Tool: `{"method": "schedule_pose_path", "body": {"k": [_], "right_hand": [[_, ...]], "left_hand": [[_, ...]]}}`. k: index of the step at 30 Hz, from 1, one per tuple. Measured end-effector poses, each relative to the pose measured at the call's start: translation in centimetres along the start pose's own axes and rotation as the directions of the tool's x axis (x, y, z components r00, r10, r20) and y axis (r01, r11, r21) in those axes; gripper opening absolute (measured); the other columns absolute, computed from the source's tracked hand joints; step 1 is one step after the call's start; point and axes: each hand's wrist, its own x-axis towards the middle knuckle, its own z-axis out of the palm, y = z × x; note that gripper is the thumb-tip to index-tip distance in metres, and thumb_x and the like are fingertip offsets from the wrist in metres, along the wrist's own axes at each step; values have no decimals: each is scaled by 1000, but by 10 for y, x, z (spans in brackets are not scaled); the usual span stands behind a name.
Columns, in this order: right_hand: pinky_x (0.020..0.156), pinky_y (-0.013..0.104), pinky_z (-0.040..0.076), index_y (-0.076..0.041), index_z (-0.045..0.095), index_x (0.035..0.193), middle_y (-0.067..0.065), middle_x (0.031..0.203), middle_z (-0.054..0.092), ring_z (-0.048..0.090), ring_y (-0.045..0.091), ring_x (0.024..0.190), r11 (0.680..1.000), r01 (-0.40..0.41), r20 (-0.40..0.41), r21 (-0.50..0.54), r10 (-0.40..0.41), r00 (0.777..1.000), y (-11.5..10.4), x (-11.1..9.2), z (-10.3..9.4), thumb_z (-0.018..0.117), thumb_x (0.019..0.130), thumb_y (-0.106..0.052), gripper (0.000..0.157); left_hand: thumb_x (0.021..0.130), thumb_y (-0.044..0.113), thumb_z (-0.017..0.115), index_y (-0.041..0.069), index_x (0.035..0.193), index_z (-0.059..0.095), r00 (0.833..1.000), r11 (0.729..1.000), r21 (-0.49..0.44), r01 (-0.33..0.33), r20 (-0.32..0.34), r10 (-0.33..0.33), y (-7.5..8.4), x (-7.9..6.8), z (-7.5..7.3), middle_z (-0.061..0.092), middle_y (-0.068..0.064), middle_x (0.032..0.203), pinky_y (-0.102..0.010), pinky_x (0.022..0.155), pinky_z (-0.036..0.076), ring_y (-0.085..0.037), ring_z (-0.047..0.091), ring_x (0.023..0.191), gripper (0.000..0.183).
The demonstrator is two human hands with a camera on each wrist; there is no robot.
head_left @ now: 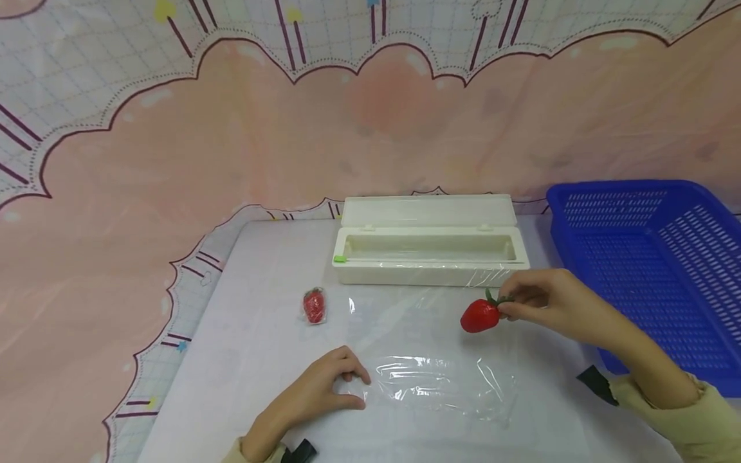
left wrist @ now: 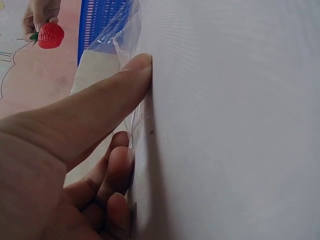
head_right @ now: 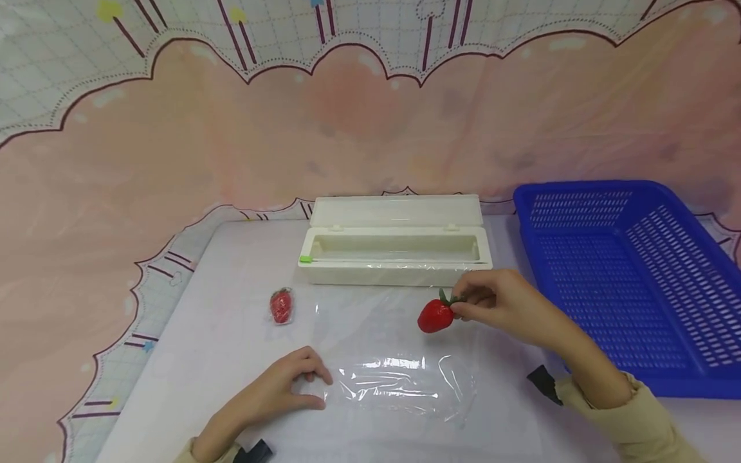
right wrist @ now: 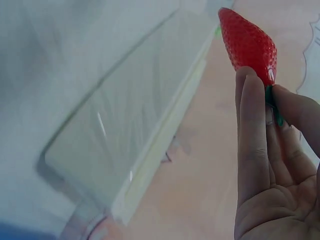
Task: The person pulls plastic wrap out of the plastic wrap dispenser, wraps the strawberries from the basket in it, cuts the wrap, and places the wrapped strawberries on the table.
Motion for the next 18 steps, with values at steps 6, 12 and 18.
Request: {"method": "schedule_pose_path", "body": {"k": [6, 12, 18], "right_hand": [[71, 27, 60, -9, 68, 94, 0, 88, 73, 71, 13, 80, 986, -3, 78, 165, -10, 997, 3, 4, 21, 73, 88, -5, 8], [72, 28, 60, -9, 69, 88, 3, 88, 72, 71, 18, 80, 976, -33, 153, 216, -1, 988, 3, 11, 46, 75, 87, -7, 6], [71, 26, 59, -8, 68, 86, 1, 88, 72, 71, 19, 80, 971, -36, 213, 235, -15, 977, 0, 19, 67, 74, 88, -7, 6]], "left_hand": [[78, 29, 85, 24, 98, 71, 1000, 1000, 2, -4, -6, 4, 2, 1, 0, 54, 12, 95, -19, 81, 46, -2, 49, 87, 25], [78, 28, 85, 23, 98, 71, 1000, 1000, 8, -13, -8, 13, 1, 2, 1, 54, 12, 95, -19, 80, 45, -1, 49, 87, 25], [77, 27, 86, 23, 98, 71, 1000, 1000, 11, -3, -4, 3, 2, 2, 0, 54, 12, 94, -19, 80, 46, -1, 48, 86, 26]]}}
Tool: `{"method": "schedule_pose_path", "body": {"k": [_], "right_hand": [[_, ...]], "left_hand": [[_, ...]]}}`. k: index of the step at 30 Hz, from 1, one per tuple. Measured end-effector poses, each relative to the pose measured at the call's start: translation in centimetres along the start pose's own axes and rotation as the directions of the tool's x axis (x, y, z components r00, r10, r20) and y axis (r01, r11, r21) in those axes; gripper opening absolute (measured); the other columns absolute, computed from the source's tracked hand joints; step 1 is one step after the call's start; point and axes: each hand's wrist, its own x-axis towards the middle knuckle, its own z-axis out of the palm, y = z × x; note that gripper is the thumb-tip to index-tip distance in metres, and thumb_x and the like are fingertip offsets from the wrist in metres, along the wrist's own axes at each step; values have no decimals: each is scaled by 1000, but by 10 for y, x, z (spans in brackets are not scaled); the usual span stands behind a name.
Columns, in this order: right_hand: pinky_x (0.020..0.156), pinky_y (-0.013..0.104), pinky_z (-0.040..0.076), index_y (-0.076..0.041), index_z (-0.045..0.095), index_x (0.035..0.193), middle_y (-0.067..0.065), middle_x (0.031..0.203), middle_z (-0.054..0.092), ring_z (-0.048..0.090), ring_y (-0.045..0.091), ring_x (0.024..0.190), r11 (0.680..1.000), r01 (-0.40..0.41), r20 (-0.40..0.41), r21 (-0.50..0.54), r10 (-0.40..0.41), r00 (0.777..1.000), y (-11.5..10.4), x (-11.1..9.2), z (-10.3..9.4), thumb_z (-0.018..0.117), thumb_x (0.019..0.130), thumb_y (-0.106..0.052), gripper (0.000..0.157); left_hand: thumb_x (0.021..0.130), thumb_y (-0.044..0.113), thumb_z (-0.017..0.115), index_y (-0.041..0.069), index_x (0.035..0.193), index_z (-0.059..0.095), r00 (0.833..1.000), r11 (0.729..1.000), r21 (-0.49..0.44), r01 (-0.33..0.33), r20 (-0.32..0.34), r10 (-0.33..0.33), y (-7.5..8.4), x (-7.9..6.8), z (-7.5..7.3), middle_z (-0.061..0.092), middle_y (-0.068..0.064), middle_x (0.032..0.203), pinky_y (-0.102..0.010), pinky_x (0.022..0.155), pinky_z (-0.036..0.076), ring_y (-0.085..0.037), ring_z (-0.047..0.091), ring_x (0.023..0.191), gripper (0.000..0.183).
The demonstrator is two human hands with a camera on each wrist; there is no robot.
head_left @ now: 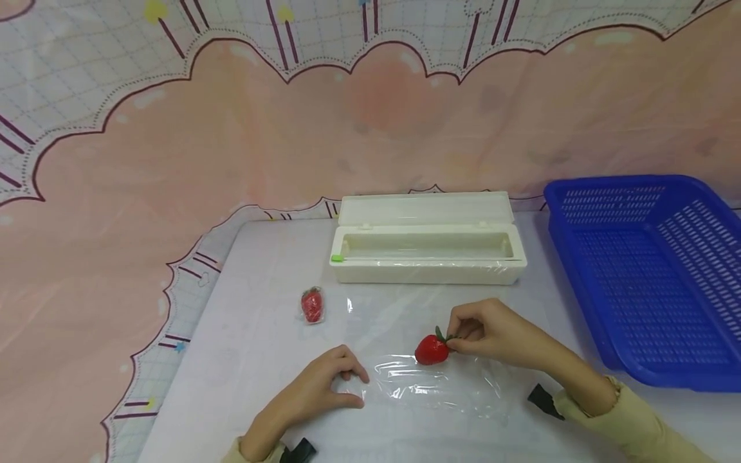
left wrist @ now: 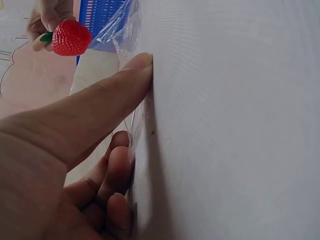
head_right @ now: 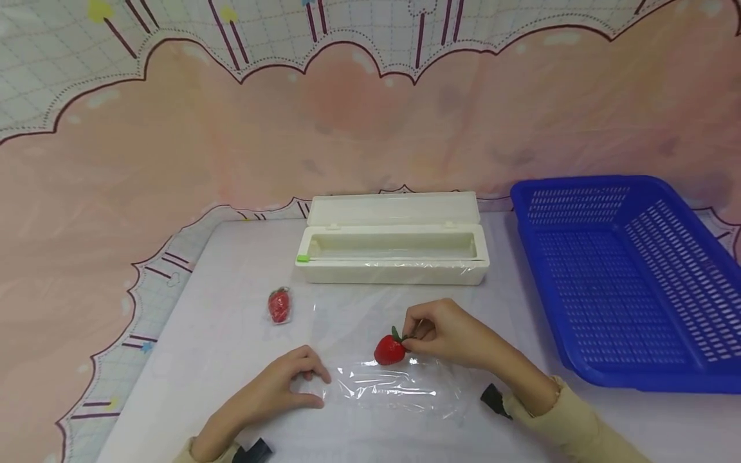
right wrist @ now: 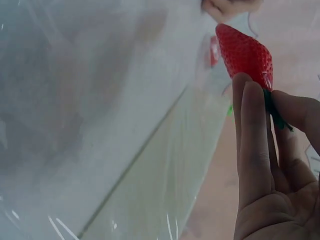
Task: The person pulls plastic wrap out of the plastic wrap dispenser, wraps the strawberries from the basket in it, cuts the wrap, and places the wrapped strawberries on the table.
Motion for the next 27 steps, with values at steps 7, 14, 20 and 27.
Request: {"method": "schedule_pose_path", "body": {"k": [7, 14, 20, 27], "right_hand": [[70, 25, 59, -8, 68, 84, 5, 87, 73, 70, 14, 77, 999, -30, -29, 38, 31, 999, 5, 8, 19, 76, 85, -6, 9], [68, 23, 59, -8, 67, 83, -1, 85, 72, 69, 9, 75, 998, -51, -14, 44, 52, 999, 12, 10, 33, 76, 83, -2, 11], [68, 23, 58, -8, 67, 82, 2, 85, 73, 68, 6, 74, 997, -66, -18, 38, 67, 998, 18, 11, 40, 76, 83, -2, 11], [65, 22, 56, -10, 63, 78, -3, 78, 70, 62, 3, 69, 997, -71, -22, -43, 70, 997, 22, 11, 41, 75, 83, 0, 15]], "left_hand": [[76, 25, 86, 24, 97, 71, 1000, 1000, -17, 20, 2, -20, 0, -2, -1, 54, 13, 94, -20, 80, 46, -1, 49, 87, 26], [76, 27, 86, 24, 97, 71, 1000, 1000, -22, 13, 3, -13, -2, -2, 2, 55, 13, 94, -19, 80, 46, -1, 49, 86, 26], [77, 27, 86, 24, 98, 71, 1000, 1000, -21, -6, -6, 6, -2, -2, 1, 56, 12, 95, -20, 80, 46, -2, 49, 86, 25], [77, 24, 86, 23, 98, 71, 1000, 1000, -17, -10, -7, 10, -1, -1, 1, 56, 12, 95, -19, 80, 46, -2, 49, 86, 26]]}}
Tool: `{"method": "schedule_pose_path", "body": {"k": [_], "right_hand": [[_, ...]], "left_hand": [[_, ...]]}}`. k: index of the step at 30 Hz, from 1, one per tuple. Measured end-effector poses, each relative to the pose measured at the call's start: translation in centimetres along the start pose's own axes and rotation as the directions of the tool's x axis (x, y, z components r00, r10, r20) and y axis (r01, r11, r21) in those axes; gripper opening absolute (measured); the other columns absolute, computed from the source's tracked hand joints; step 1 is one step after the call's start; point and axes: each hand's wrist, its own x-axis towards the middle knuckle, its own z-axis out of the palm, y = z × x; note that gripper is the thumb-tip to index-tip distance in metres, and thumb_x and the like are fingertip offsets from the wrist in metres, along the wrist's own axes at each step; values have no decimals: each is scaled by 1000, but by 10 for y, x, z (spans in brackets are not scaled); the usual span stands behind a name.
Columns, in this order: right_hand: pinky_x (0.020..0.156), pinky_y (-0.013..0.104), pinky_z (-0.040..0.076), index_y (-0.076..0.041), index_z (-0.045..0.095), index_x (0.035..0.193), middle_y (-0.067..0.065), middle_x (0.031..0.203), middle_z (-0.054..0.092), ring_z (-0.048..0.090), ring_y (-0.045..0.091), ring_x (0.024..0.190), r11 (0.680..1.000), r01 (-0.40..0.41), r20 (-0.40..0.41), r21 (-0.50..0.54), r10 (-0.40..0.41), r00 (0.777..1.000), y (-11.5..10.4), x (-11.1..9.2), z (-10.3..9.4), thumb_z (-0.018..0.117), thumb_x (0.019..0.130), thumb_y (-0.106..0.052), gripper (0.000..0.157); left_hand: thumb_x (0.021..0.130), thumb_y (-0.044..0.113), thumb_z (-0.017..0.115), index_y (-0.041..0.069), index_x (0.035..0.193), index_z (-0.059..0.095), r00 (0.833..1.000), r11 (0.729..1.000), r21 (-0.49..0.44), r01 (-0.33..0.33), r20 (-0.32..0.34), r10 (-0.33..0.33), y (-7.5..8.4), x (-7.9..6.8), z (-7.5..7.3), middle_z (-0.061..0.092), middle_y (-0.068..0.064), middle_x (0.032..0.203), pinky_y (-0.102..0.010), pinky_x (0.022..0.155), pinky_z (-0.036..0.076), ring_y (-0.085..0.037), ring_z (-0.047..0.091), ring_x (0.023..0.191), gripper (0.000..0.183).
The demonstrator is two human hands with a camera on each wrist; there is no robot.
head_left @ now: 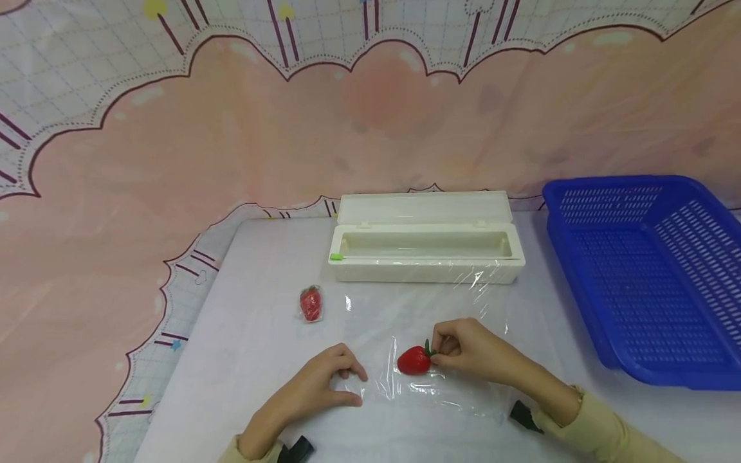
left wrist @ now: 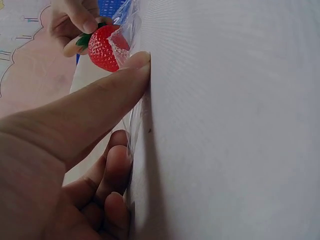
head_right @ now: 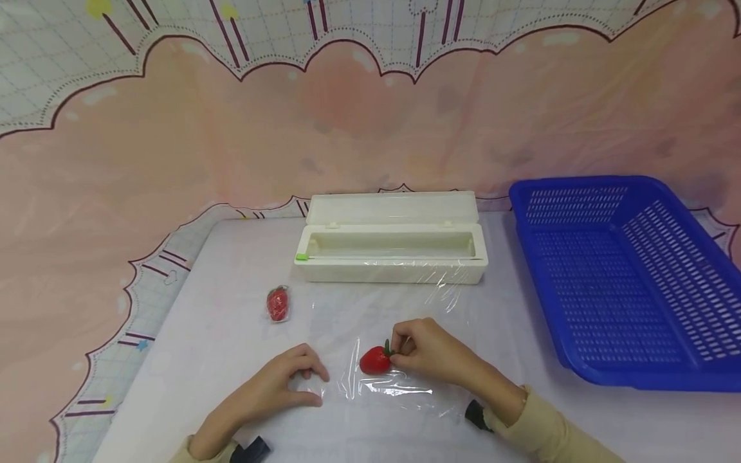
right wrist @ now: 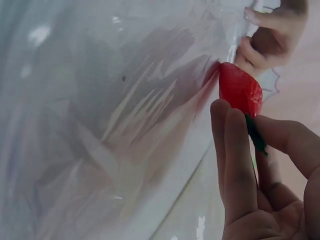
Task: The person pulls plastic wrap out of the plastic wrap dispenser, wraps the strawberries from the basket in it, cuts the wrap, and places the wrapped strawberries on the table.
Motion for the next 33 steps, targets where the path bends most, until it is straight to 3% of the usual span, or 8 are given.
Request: {"method": "schedule_pose_path", "body": {"k": [5, 15, 28, 33], "right_hand": [[62, 22, 54, -13, 64, 78, -9, 73, 65, 59, 1, 65, 998, -5, 39, -62, 8, 999, 3, -3, -1, 76, 83, -4, 16], [60, 21, 52, -13, 64, 80, -11, 71, 62, 55, -1, 65, 993, 11, 102, -114, 1, 995, 11, -8, -4, 76, 83, -5, 14], [63, 22, 52, -15, 67, 85, -13, 75, 61, 55, 0, 68, 984, -8, 81, -176, 23, 996, 11, -17, -15, 74, 85, -8, 10], [59, 20, 49, -18, 66, 84, -16, 73, 57, 51, -2, 67, 980, 46, 113, -191, -24, 993, 10, -29, -18, 74, 87, -10, 12]], "left_hand": [[77, 24, 86, 24, 98, 71, 1000, 1000, -7, 24, 12, -24, 0, 1, -1, 55, 12, 95, -20, 81, 46, -1, 49, 87, 26], [78, 26, 85, 25, 98, 70, 1000, 1000, 7, 10, 9, -10, -1, 0, 0, 57, 13, 97, -20, 82, 46, -2, 50, 87, 26], [78, 23, 85, 25, 99, 70, 1000, 1000, 15, 5, -4, -5, -1, -2, 0, 56, 13, 98, -19, 83, 46, -2, 50, 88, 26], [80, 27, 84, 27, 99, 70, 1000, 1000, 6, 19, 15, -19, 1, -4, -1, 56, 15, 101, -20, 87, 47, -2, 52, 92, 24]]}}
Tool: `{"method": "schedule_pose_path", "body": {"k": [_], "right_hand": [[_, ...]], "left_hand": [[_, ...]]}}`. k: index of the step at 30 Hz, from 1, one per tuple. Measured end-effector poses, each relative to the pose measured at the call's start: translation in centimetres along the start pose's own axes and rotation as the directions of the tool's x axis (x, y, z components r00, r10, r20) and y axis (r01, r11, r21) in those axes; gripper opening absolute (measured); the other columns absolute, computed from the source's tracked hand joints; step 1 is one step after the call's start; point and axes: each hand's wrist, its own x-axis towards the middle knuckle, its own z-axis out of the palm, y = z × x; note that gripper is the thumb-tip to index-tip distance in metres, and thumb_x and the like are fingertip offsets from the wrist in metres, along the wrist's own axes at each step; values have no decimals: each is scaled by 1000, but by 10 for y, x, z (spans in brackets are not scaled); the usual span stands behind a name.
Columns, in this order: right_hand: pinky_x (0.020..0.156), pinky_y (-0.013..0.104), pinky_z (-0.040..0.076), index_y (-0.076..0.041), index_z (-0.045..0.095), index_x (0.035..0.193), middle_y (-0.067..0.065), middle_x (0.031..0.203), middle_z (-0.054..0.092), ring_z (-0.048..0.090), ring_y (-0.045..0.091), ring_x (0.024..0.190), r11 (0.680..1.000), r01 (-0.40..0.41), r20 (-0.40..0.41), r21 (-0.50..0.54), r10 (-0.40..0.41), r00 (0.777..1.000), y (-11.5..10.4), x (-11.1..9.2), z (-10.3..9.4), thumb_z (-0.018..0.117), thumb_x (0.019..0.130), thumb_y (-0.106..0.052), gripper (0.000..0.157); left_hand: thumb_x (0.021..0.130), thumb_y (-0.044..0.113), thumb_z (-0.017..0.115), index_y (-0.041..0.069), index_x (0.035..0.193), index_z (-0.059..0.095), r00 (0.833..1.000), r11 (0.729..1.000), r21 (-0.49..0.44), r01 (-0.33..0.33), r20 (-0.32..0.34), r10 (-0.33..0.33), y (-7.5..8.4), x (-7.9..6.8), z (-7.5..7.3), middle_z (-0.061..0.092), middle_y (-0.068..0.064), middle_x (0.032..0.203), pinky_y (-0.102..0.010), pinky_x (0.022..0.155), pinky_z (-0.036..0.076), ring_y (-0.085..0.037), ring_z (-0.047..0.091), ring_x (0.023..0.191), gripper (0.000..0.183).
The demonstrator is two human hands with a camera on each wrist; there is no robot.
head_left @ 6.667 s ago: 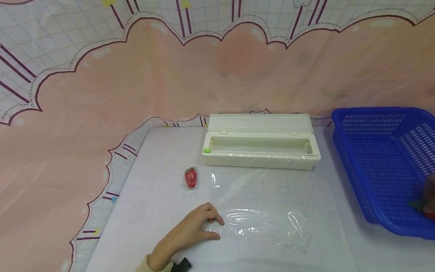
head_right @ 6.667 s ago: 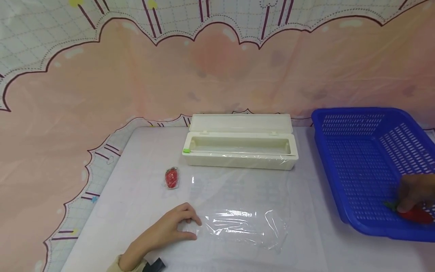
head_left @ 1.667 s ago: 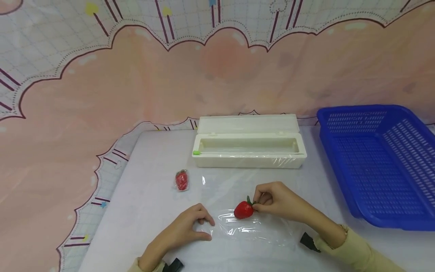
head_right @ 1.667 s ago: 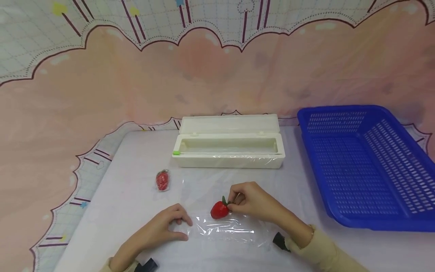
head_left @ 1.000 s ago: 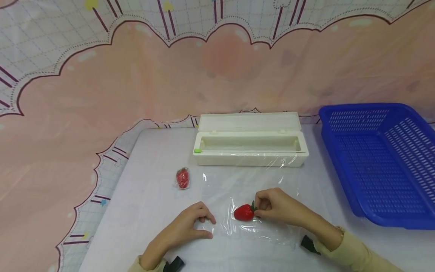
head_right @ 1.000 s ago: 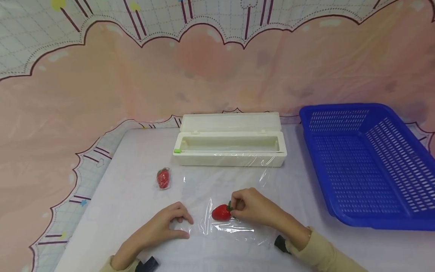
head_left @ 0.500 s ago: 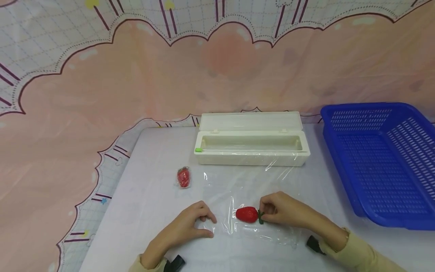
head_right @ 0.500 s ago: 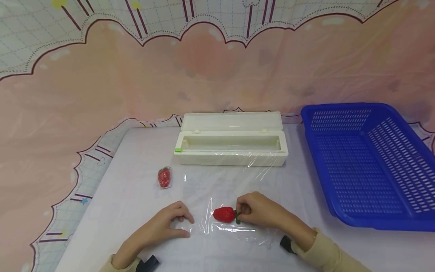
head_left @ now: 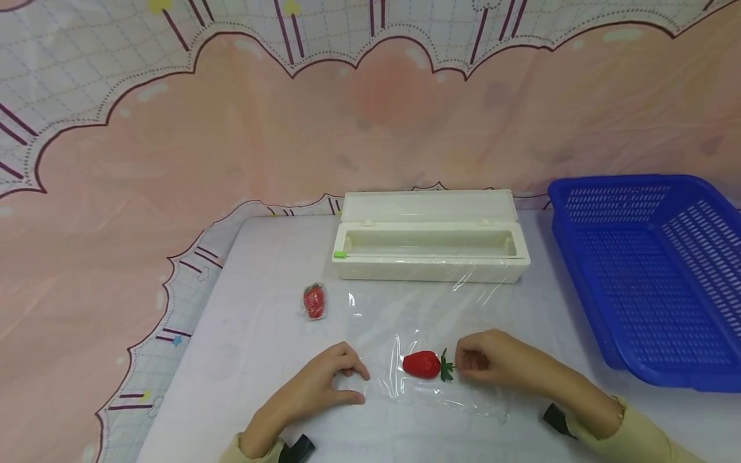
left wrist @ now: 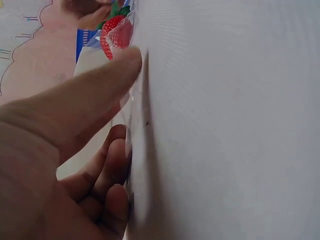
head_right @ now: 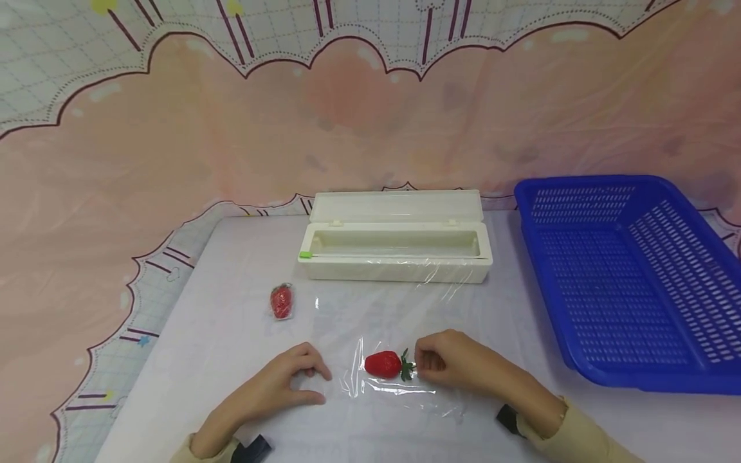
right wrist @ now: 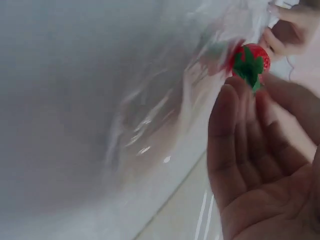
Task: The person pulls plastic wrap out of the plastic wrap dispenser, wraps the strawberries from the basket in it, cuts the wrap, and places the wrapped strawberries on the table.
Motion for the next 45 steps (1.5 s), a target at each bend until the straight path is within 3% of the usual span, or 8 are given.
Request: {"method": "schedule_pose_path", "body": {"k": [6, 14, 21, 31, 38, 45], "right_hand": [[61, 18, 47, -23, 64, 86, -19, 76, 53, 50, -3, 71, 990, 96, 5, -106, -96, 995, 6, -17, 4, 75, 87, -13, 15], [67, 16, 46, -25, 62, 86, -19, 84, 53, 46, -5, 79, 949, 223, 60, -225, -215, 975, 20, -32, 8, 82, 81, -28, 21], [71, 17, 46, -28, 59, 87, -21, 87, 48, 45, -5, 82, 964, 149, 109, -219, -128, 986, 21, -36, 8, 84, 77, -39, 29], [71, 16, 41, -31, 55, 84, -21, 90, 42, 40, -6, 84, 931, 207, 107, -300, -183, 977, 28, -40, 12, 87, 70, -40, 36], [73, 17, 42, -33, 56, 85, -21, 91, 43, 40, -5, 88, 942, 162, 157, -294, -120, 980, 26, -41, 9, 85, 73, -27, 32], [72, 18, 44, -31, 59, 84, -21, 90, 46, 43, -4, 87, 948, 179, 145, -263, -145, 979, 28, -40, 8, 78, 78, -12, 27]], "left_hand": [[79, 30, 84, 30, 102, 70, 999, 1000, -6, -2, 39, 2, 2, -3, -3, 55, 15, 103, -23, 92, 46, -2, 53, 99, 27], [77, 25, 86, 29, 104, 69, 995, 1000, -10, 21, 95, -20, 3, -4, -8, 53, 17, 106, -24, 95, 46, -4, 51, 104, 32], [85, 22, 80, 29, 104, 71, 990, 998, -36, 55, 133, -50, 0, -4, -9, 52, 17, 107, -25, 97, 47, -5, 51, 106, 22], [78, 20, 85, 27, 108, 72, 986, 999, -34, 0, 168, 6, -8, -7, -16, 53, 17, 115, -26, 105, 43, -7, 50, 114, 33], [84, 18, 80, 26, 102, 74, 985, 999, -40, 15, 173, -7, -8, -5, -18, 56, 17, 111, -25, 100, 47, -6, 52, 109, 21], [88, 16, 76, 23, 99, 77, 988, 999, -36, -34, 146, 39, -10, -5, -18, 57, 15, 109, -24, 97, 48, -5, 53, 106, 13]]}}
